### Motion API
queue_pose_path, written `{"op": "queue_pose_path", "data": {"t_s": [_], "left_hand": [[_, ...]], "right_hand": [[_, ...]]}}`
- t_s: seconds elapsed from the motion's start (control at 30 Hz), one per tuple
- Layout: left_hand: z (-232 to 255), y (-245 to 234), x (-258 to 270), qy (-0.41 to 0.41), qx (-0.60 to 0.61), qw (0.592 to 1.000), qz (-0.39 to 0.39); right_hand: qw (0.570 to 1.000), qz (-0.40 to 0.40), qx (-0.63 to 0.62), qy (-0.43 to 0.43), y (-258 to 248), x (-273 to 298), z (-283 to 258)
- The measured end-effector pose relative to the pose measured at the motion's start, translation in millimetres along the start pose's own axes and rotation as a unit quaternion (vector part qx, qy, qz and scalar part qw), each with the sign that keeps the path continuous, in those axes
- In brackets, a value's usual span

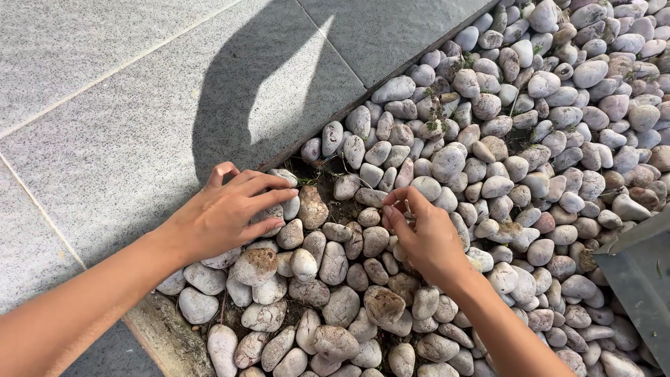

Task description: Picking out weeds growing between decorative white stones.

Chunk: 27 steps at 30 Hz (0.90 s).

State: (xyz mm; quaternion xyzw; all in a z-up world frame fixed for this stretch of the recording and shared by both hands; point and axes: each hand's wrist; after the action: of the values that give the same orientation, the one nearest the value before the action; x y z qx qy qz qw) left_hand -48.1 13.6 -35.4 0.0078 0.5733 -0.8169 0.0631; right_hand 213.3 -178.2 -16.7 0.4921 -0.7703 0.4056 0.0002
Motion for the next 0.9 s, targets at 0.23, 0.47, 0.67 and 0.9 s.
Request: {"op": "queue_pose_path", "data": {"t_s": [0.23, 0.47, 0.67, 0.9], "left_hand": [[1, -1, -1, -0.007, 0.025, 1.0, 0.011], [-5, 4, -3, -0.028, 0.028, 0.999, 0.02], [-9, 11, -10, -0.017, -0.018, 0.999, 0.031], [-7, 8, -16, -0.012, 0.037, 0.998, 0.047]], "right_hand": [[0.997, 0.005, 0.061, 0.05, 0, -3, -16], [0.997, -0.018, 0.039, 0.061, 9, -13, -12], [0.99, -0.084, -0.08, 0.085, 18, -20, -2], [0.996, -0.055, -0.022, 0.069, 20, -26, -2]]}}
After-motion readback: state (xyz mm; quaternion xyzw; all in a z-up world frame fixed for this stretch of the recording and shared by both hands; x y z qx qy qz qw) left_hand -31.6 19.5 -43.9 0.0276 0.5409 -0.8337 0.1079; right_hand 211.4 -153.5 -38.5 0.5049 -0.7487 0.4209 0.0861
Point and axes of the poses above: each hand's wrist, its own x-axis away from the middle knuckle, its own y-axis out of the palm, z = x × y, and after that the axes turned 12 degrees about y, right-handed
